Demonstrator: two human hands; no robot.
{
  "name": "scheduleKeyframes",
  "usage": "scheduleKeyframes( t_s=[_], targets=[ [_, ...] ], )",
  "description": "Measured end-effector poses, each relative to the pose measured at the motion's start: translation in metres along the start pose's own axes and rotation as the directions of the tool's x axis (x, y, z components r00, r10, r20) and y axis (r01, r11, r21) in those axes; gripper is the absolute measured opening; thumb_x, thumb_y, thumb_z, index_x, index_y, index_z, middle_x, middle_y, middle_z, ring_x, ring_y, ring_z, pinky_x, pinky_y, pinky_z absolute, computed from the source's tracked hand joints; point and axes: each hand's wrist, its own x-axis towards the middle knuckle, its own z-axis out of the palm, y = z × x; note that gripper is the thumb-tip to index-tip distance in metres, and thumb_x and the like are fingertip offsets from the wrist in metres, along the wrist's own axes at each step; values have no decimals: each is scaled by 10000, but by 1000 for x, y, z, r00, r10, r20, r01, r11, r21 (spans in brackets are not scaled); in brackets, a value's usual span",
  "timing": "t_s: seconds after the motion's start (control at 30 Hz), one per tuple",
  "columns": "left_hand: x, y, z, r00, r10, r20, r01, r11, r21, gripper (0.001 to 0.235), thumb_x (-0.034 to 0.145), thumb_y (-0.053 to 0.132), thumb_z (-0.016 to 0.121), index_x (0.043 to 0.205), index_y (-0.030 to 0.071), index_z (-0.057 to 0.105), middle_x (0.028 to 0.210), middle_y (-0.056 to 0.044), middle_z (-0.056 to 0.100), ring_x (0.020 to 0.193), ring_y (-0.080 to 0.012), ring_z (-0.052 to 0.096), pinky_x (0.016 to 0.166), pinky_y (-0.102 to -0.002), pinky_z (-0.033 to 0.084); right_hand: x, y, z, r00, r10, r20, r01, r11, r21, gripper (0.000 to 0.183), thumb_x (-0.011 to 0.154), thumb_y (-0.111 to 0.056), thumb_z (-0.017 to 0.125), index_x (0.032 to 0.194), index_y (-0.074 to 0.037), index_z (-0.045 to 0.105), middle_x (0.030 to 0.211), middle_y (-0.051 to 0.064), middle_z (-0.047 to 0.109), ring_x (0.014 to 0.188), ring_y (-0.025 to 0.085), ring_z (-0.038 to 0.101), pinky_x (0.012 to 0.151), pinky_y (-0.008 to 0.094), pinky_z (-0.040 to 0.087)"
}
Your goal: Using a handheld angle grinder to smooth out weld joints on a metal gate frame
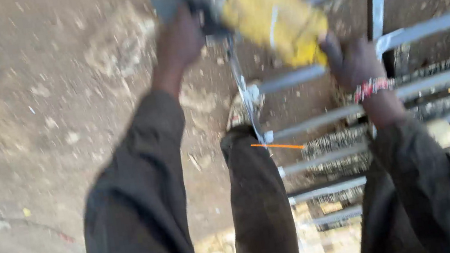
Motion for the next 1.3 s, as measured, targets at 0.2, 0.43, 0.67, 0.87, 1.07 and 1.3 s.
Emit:
scheduleKeyframes(
  t_s=[0.2,0.43,0.67,0.87,1.07,1.3],
  targets=[
    [-90,6,-5,976,-108,189,114,993,-19,242,988,136,479,1197,21,514,1060,-229,714,904,-461,694,692,-595,522,-28,-72,-102,741,451,498,-634,714,296,893,987,-738,280,857,0,765,767,307,694,757,492,680,618,531,456],
    [-9,-21,-5,998,49,-34,-46,994,95,318,933,154,542,1214,8,510,1169,-249,686,985,-542,661,755,-683,501,13,-73,-39,787,520,332,-617,658,431,890,1040,-747,318,656,5,599,552,211,482,568,348,521,531,525,297],
    [-43,25,-12,993,18,113,-21,1000,18,387,1026,344,476,1251,31,513,1171,-240,690,1077,-523,658,847,-683,505,-22,-30,-46,786,505,357,-616,688,383,765,1068,-703,314,955,-83,747,861,324,681,971,574,613,829,619,445],
    [-107,48,-49,899,-165,407,248,955,-161,404,1016,249,424,1245,-28,606,1144,-253,704,1038,-430,674,843,-548,521,23,-101,-297,551,472,688,-729,673,122,851,1062,-716,332,966,11,764,872,231,700,830,409,624,794,544,496],
    [-130,70,6,896,-282,343,435,713,-550,442,1037,308,451,1355,27,576,1298,-203,669,1182,-392,648,964,-509,513,77,-45,-303,538,478,694,-535,830,-157,992,1028,-754,282,965,90,799,738,300,775,670,408,726,756,565,589],
    [-75,101,64,884,-467,-36,284,596,-751,359,1038,372,440,1277,146,583,1019,-102,782,872,-298,774,699,-458,631,125,95,-186,881,212,423,-137,970,-200,816,1152,-741,239,1308,-151,782,765,168,831,664,332,817,629,491,646]
  ],
)
